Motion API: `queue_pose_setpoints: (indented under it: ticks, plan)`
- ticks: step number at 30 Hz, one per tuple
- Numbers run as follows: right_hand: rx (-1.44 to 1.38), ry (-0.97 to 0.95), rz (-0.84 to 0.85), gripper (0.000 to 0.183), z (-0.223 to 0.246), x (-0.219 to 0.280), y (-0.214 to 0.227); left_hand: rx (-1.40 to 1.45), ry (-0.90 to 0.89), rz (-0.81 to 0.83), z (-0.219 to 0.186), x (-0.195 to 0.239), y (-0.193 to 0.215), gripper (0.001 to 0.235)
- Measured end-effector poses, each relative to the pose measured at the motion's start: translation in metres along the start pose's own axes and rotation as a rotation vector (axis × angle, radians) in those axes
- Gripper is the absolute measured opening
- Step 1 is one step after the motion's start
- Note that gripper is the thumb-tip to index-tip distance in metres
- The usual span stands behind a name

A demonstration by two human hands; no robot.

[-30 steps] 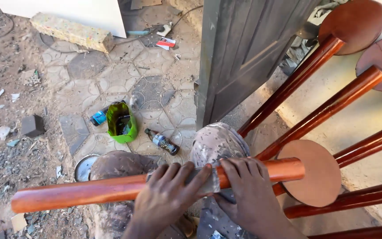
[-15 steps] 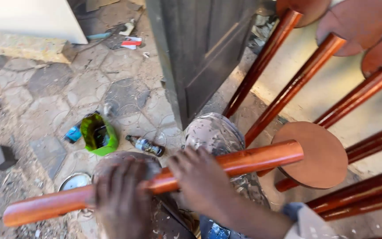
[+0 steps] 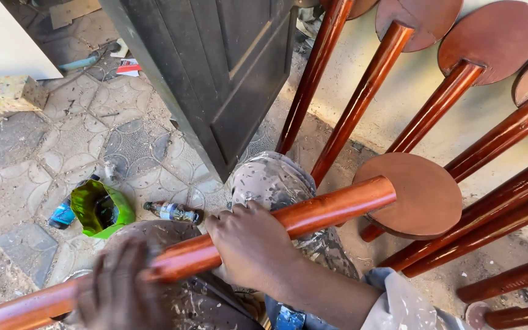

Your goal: Sanding a wooden furniture leg and applying a dark stain using a cloth.

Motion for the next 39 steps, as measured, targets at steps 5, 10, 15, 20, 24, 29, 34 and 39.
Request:
queue_pose_setpoints:
  ticks: [5,10,15,20,24,29,34,39]
  plan:
    - [0.025,0.029,-0.044,0.025,0.003,-0.002,0.004,0.087,-0.002,0.049,-0.057,0.003,-0.021,0.042]
    - [-0.012,0.025,-0.018,0.029,0.000,-0.003,0.003,0.035,-0.076,0.078,0.039,0.015,-0.009,0.057]
    - [-0.089,0.018,-0.078,0.027,0.001,-0.003,0.007,0.050,0.126,-0.085,0.039,0.017,-0.002,0.053]
    - [-0.066,0.054,-0.066,0.021,0.001,-0.004,0.013,0.152,0.029,0.028,-0.058,-0.004,-0.011,0.049]
    - [-0.075,0.040,0.070,0.023,0.000,-0.005,0.017,0.117,-0.040,-0.027,-0.022,-0.004,-0.002,0.043]
    - [-0.049,0.041,0.152,0.031,-0.004,-0.015,0.018,-0.019,0.137,-0.123,0.054,0.019,0.020,0.031]
    - [-0.070,0.051,0.317,0.034,0.001,-0.025,0.017,0.115,-0.005,-0.104,-0.053,-0.027,0.026,0.021]
    - [-0.041,0.102,0.220,0.042,0.000,-0.026,0.015,0.140,-0.014,0.135,-0.044,-0.009,-0.007,0.055]
Point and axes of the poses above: each hand's wrist, its own x-axis away from the middle knuckle, its own y-axis out of the back of the hand, z = x × y, the point moved 3 cm from there along -x, towards the middle knuckle, and after that the axes turned 13 degrees about x, right-handed, at the moved point
